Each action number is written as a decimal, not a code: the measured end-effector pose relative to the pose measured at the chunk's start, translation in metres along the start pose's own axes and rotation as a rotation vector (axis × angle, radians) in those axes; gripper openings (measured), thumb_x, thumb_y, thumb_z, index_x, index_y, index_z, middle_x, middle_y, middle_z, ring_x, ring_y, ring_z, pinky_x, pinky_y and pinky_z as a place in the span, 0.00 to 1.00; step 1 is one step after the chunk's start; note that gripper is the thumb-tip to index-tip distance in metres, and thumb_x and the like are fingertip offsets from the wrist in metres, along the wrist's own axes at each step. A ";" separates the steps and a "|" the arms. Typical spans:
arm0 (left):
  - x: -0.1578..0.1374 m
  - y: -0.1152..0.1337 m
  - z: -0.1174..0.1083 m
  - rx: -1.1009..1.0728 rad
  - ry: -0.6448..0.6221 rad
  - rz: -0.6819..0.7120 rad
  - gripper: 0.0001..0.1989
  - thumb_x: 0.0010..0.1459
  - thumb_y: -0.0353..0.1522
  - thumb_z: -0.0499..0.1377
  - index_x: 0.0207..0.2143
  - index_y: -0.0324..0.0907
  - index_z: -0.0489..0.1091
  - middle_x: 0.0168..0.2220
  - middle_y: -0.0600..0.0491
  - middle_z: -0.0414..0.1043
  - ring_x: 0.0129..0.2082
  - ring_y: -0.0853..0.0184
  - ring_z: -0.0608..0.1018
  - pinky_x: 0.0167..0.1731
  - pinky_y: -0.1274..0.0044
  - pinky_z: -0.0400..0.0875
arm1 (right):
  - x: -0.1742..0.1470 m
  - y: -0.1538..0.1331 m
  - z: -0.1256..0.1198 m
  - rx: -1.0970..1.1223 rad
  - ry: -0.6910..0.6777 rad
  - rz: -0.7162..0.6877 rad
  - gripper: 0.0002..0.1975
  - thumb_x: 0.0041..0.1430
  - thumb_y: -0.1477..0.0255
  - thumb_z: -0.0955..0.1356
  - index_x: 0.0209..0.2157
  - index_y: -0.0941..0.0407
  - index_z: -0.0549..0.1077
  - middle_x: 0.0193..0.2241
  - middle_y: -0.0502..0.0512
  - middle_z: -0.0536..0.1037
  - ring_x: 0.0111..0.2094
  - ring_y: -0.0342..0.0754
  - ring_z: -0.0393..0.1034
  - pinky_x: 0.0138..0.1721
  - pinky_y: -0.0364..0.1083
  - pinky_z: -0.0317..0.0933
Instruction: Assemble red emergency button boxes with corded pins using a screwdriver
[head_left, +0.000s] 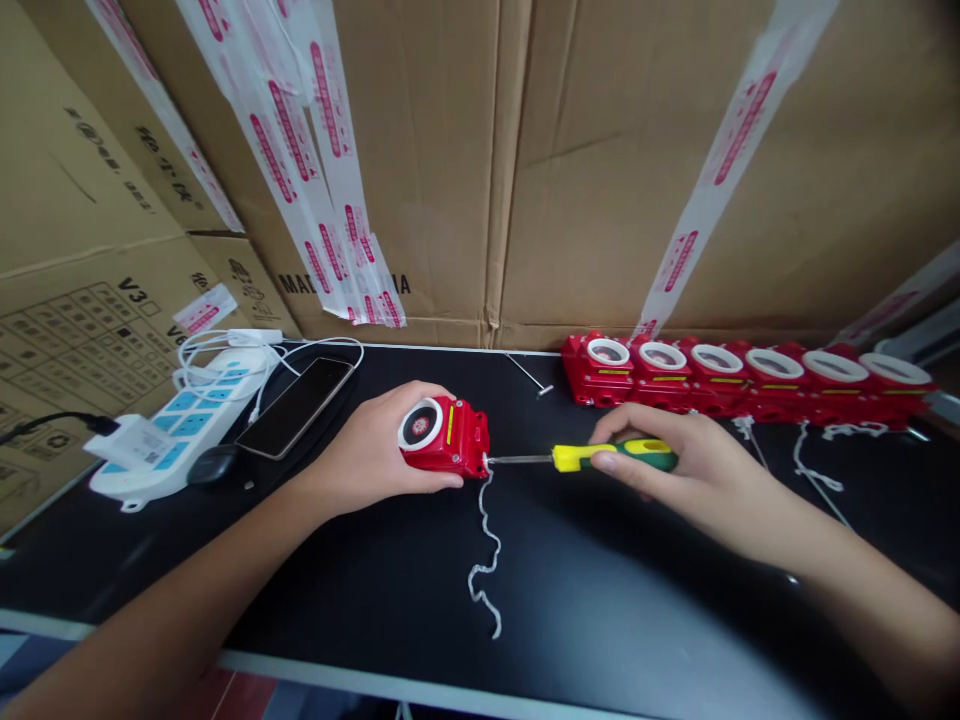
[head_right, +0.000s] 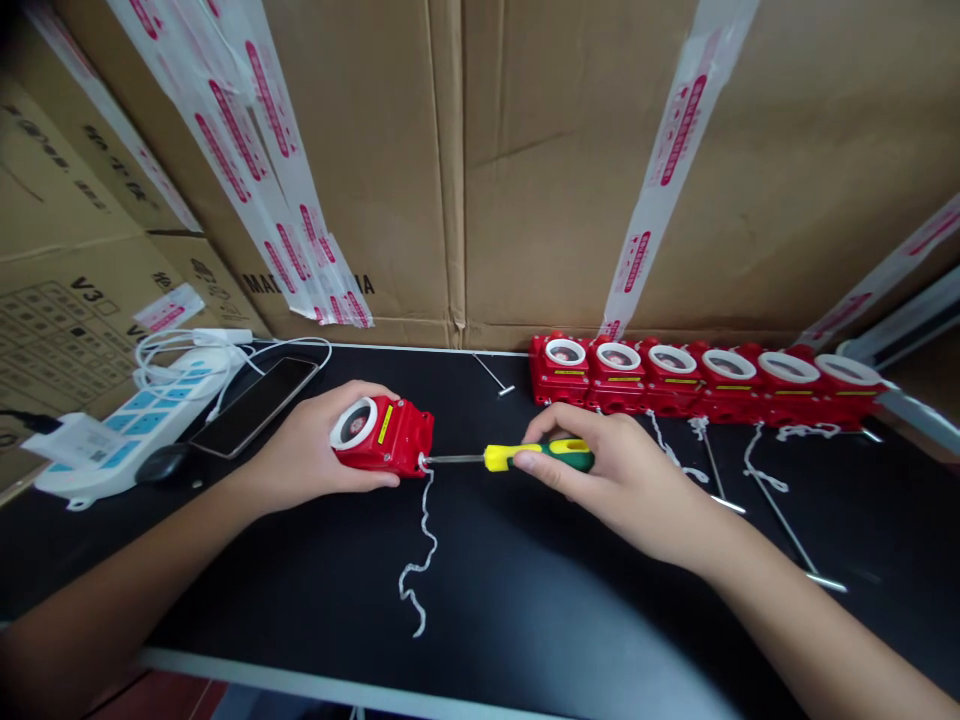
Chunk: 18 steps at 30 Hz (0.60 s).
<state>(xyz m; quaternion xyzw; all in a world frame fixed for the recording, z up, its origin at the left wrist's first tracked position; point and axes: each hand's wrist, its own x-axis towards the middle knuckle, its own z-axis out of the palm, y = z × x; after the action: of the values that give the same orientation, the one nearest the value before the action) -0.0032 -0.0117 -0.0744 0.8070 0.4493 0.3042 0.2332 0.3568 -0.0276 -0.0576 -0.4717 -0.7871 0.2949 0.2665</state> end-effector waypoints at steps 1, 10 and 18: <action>0.001 0.002 -0.001 0.001 -0.009 0.003 0.39 0.45 0.42 0.82 0.57 0.49 0.71 0.54 0.50 0.80 0.50 0.54 0.84 0.52 0.62 0.78 | 0.001 0.000 0.000 0.039 -0.010 0.019 0.14 0.67 0.54 0.74 0.42 0.50 0.78 0.28 0.46 0.78 0.24 0.45 0.71 0.26 0.44 0.63; 0.024 0.022 -0.012 0.062 -0.027 0.044 0.40 0.45 0.45 0.81 0.57 0.46 0.72 0.53 0.50 0.81 0.48 0.54 0.85 0.53 0.63 0.78 | 0.000 0.007 -0.019 0.161 0.009 -0.007 0.16 0.66 0.55 0.75 0.43 0.51 0.73 0.29 0.47 0.78 0.27 0.46 0.72 0.31 0.45 0.66; 0.032 0.022 0.015 -0.023 -0.061 -0.003 0.38 0.45 0.42 0.82 0.56 0.47 0.73 0.51 0.51 0.83 0.49 0.54 0.85 0.51 0.64 0.78 | 0.000 0.033 -0.035 0.351 -0.078 0.057 0.17 0.66 0.57 0.75 0.45 0.50 0.67 0.30 0.47 0.76 0.27 0.45 0.67 0.27 0.44 0.62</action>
<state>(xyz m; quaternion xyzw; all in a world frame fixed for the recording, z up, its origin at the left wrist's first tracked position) 0.0331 0.0041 -0.0612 0.8125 0.4396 0.2840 0.2566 0.4006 -0.0071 -0.0571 -0.4281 -0.7196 0.4532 0.3056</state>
